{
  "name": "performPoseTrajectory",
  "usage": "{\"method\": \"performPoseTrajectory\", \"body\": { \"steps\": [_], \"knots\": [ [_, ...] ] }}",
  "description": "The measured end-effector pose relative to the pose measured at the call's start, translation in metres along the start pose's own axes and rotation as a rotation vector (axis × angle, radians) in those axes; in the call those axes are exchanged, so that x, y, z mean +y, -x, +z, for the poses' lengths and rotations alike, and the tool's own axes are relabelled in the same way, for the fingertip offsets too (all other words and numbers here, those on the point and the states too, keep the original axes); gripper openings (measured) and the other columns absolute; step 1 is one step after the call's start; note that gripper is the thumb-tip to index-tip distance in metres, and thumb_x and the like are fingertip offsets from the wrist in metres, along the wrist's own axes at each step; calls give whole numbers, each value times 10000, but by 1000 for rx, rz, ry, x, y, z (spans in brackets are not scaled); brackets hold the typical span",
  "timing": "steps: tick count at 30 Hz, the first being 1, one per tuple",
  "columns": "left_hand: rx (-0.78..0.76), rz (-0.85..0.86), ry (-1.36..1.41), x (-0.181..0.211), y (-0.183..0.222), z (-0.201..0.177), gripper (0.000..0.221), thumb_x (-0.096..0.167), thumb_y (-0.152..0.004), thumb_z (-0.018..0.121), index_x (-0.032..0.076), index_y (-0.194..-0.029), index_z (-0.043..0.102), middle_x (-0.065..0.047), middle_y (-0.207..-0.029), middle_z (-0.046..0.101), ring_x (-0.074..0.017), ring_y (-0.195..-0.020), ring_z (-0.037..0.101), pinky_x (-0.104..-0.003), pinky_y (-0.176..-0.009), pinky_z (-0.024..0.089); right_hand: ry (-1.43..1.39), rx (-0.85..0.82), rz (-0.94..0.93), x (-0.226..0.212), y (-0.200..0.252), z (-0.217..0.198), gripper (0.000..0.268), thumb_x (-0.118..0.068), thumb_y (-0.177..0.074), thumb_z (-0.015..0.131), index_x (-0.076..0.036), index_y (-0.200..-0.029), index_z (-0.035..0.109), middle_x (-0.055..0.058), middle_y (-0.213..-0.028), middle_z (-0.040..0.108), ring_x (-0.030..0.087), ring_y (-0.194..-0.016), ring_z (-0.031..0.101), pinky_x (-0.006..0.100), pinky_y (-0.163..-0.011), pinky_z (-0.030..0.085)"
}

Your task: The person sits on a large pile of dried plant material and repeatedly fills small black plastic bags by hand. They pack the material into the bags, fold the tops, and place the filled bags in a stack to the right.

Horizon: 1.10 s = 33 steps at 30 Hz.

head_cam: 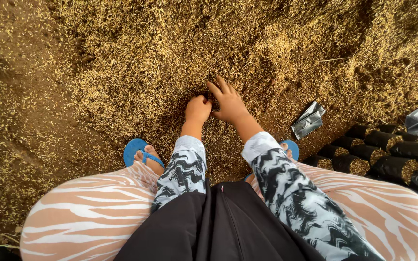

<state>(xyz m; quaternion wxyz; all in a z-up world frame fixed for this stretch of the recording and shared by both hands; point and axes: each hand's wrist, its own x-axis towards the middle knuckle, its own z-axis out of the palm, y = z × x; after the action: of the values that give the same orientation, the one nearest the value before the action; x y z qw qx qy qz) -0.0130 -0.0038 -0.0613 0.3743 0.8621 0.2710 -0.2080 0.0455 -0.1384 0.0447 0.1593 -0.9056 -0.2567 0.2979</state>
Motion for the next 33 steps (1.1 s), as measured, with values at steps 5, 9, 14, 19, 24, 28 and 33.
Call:
{"method": "performPoseTrajectory", "body": {
  "steps": [5, 9, 14, 19, 24, 28, 33],
  "knots": [
    [-65, 4, 12, -2, -3, 0, 293, 324, -900, 657, 64, -1006, 740, -162, -999, 725, -357, -899, 697, -476, -808, 537, 9, -10, -8, 4, -8, 5, 895, -221, -729, 860, -266, -1498, 403, 161, -1590, 317, 447, -1396, 420, 516, -1066, 488],
    [-170, 35, 41, 31, 3, -22, 316, 327, -915, 654, 37, -1013, 728, -146, -919, 739, -308, -823, 702, -446, -762, 542, -82, 16, 41, 21, -3, -4, 804, -240, -738, 863, -201, -1432, 458, 171, -1433, 443, 435, -1299, 526, 503, -1001, 536],
    [-60, 135, 292, 110, 25, -45, 358, 382, -925, 696, 30, -991, 700, -96, -931, 696, -229, -831, 655, -387, -757, 530, -152, 145, 97, 64, 18, -54, 810, -279, -695, 890, -155, -1383, 480, 201, -1377, 462, 446, -1221, 561, 521, -930, 543],
    [99, 459, 373, 215, 68, -21, 368, 345, -969, 688, 39, -1154, 600, -100, -1162, 528, -216, -940, 590, -381, -806, 524, -77, 370, 96, 139, 66, -150, 814, -279, -641, 911, -130, -1339, 518, 235, -1326, 524, 469, -1095, 629, 511, -889, 555],
    [-85, 651, 443, 319, 133, 25, 401, 313, -956, 708, 50, -1224, 567, -103, -1170, 493, -194, -943, 572, -365, -776, 519, 50, 429, 184, 213, 171, -247, 836, -267, -592, 929, -130, -1327, 553, 248, -1288, 560, 466, -1086, 621, 516, -852, 544],
    [-239, 966, 597, 394, 209, 56, 311, 234, -971, 710, 49, -1202, 616, -91, -1177, 554, -181, -995, 609, -322, -860, 566, 107, 456, 293, 258, 291, -302, 759, -307, -629, 928, -57, -1278, 623, 238, -1082, 684, 404, -950, 681, 500, -742, 557],
    [-512, 1081, 450, 459, 305, 76, 282, 221, -928, 705, 88, -1169, 646, -60, -1156, 595, -157, -851, 651, -293, -770, 563, 234, 240, 777, 292, 463, -331, 675, -543, -818, 856, 13, -1182, 738, 224, -997, 762, 374, -827, 729, 491, -681, 571]
  ]
}}
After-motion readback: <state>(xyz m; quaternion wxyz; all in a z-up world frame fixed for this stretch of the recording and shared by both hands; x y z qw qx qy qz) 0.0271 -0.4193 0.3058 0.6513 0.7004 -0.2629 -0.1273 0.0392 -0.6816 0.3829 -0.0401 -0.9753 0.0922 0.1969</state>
